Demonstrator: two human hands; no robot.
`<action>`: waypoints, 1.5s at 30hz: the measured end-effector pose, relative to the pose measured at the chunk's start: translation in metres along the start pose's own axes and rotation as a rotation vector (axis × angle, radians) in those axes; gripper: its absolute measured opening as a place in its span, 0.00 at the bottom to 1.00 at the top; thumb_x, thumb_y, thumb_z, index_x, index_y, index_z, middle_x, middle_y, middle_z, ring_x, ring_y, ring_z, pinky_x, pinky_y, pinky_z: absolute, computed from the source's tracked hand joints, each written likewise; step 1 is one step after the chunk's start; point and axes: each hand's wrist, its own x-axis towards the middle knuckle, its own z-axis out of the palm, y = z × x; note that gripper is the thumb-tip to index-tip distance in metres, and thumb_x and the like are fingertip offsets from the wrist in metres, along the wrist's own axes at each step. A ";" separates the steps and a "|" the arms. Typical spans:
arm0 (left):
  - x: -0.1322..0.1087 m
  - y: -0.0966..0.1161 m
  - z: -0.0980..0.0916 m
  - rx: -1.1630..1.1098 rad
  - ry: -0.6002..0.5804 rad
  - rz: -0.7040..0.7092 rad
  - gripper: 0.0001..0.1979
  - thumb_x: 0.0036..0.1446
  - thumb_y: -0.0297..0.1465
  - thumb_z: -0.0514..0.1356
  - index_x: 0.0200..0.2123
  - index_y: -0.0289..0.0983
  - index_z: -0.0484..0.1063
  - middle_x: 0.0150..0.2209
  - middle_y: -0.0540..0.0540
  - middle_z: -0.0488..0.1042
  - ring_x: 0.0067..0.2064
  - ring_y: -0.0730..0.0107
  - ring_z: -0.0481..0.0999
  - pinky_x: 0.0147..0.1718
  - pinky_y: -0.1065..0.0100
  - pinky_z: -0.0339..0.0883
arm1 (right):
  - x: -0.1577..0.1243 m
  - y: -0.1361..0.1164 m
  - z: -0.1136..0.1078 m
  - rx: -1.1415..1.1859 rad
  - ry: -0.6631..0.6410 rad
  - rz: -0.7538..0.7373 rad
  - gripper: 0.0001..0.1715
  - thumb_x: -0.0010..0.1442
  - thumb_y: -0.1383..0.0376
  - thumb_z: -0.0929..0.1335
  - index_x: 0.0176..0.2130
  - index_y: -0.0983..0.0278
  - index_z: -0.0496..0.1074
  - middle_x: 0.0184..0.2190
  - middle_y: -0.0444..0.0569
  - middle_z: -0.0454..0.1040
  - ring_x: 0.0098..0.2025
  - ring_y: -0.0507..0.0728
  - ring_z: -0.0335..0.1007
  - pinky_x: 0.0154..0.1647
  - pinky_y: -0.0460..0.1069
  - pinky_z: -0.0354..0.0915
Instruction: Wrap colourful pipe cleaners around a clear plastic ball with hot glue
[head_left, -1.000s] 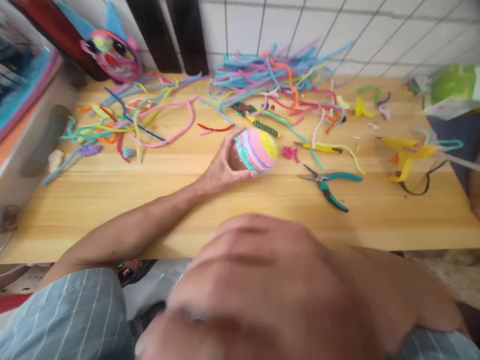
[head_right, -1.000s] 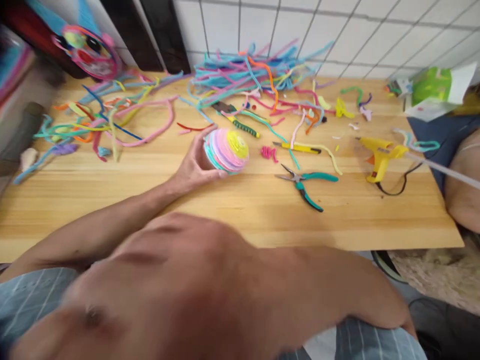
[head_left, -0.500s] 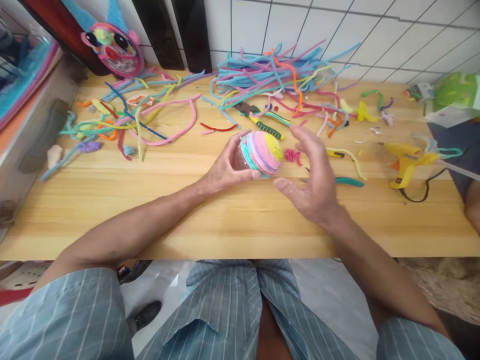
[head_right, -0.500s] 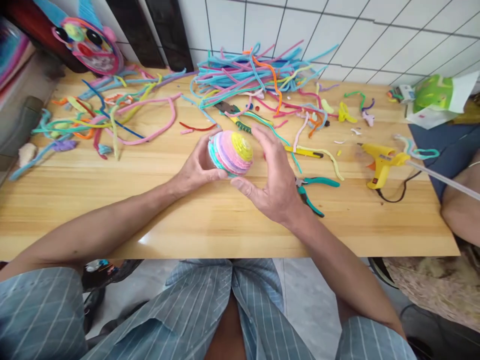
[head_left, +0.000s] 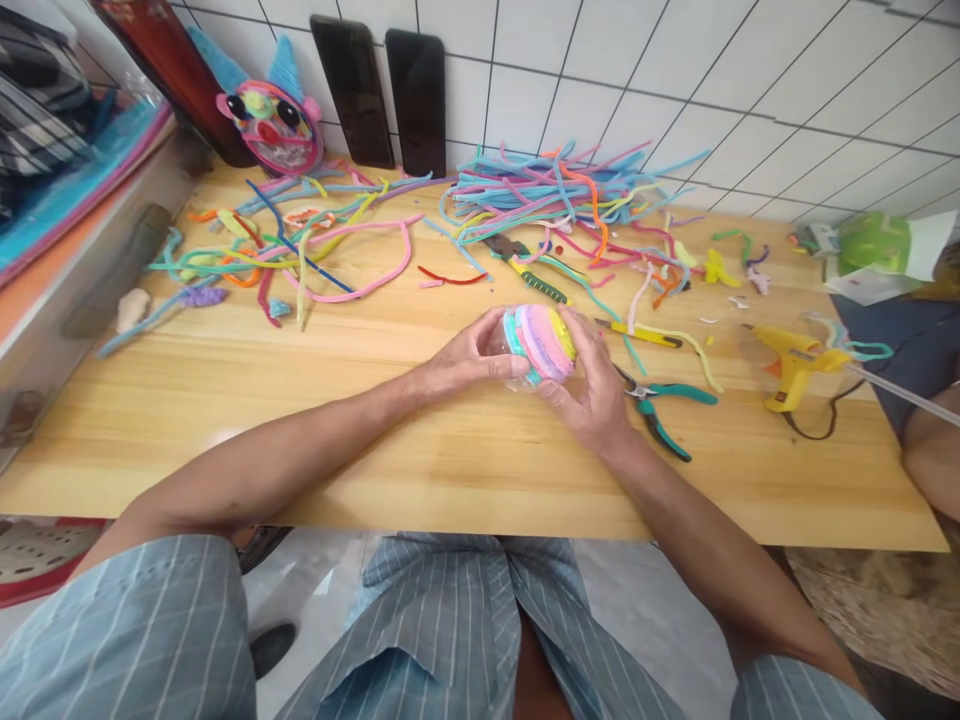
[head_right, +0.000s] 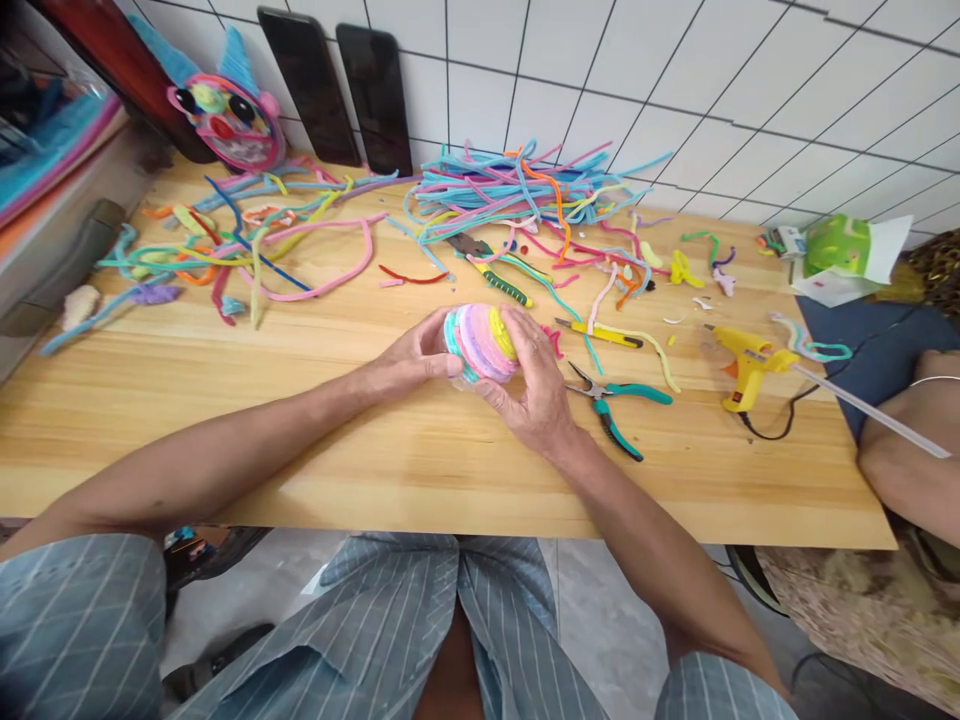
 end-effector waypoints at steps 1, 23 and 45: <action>0.000 0.001 0.001 -0.020 -0.003 -0.011 0.45 0.49 0.49 0.83 0.65 0.39 0.74 0.65 0.35 0.80 0.67 0.43 0.80 0.65 0.52 0.76 | 0.000 -0.001 0.001 0.004 0.015 -0.011 0.51 0.76 0.43 0.68 0.84 0.55 0.49 0.81 0.60 0.62 0.82 0.74 0.59 0.81 0.76 0.60; -0.001 0.004 0.006 -0.055 0.042 -0.091 0.46 0.54 0.61 0.76 0.67 0.42 0.72 0.71 0.35 0.75 0.71 0.41 0.76 0.66 0.49 0.74 | 0.005 -0.004 0.011 -0.125 0.049 0.025 0.60 0.64 0.50 0.79 0.81 0.56 0.53 0.76 0.62 0.68 0.78 0.75 0.65 0.77 0.75 0.67; 0.006 -0.016 -0.007 0.739 -0.004 0.417 0.58 0.55 0.59 0.77 0.77 0.39 0.59 0.76 0.26 0.65 0.78 0.34 0.66 0.78 0.34 0.59 | 0.018 -0.005 0.002 -0.239 -0.124 -0.162 0.61 0.70 0.34 0.69 0.83 0.60 0.47 0.80 0.66 0.60 0.82 0.80 0.55 0.80 0.81 0.56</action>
